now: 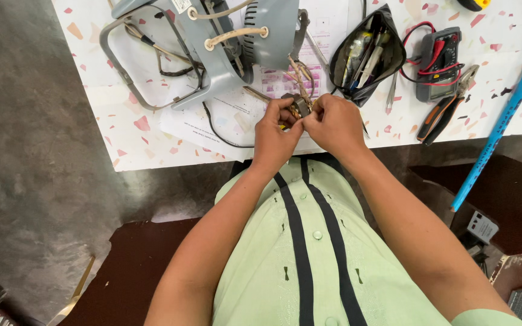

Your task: The person is repairing a small electrical component, likely a motor or switch, by hand. They use a screwdriver to adjust internal parts and manipulate wires connected to the component.

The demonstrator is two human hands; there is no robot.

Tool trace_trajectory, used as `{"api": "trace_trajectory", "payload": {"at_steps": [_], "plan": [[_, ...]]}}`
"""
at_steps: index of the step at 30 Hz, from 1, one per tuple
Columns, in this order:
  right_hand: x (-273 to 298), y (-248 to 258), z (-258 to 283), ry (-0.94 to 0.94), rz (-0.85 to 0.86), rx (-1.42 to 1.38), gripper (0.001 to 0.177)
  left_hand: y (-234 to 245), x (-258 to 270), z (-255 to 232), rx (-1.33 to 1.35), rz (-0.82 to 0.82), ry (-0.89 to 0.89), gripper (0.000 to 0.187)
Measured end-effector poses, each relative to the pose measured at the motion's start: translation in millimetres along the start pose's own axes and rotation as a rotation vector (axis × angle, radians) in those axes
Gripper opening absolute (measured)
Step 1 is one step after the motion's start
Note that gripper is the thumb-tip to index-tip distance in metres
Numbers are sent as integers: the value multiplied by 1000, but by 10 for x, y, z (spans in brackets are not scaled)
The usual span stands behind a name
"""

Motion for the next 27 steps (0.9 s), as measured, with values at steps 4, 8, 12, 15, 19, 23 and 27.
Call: {"api": "trace_trajectory", "payload": {"at_steps": [4,8,12,15,19,23,27], "plan": [[50,-21,-20,105,-60,-19,16,0,19,13,7,-48,11,42],[92,-53,-40,390,-168,51,9,16,34,-9,4,-70,12,44],[57,-122,-139,493,-232,105,11,14,23,1,24,-84,26,44],[50,-164,-224,507,-258,121,11,15,19,39,23,-83,14,45],[13,-181,-326,288,-176,-233,7,14,22,18,44,-76,25,44],[73,-178,-293,273,-224,-292,5,3,33,-36,65,-64,16,43],[79,-208,-325,471,-304,-100,11,-14,26,-29,46,-79,11,44]]}}
Point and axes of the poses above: each hand's wrist, its own x-axis away from the middle knuckle, its own y-axis out of the back of the hand, z = x × y, the point moved 4 cm from there along -x, towards the middle knuckle, and after that the axes turned 9 degrees about -x, right-handed, at the moved point
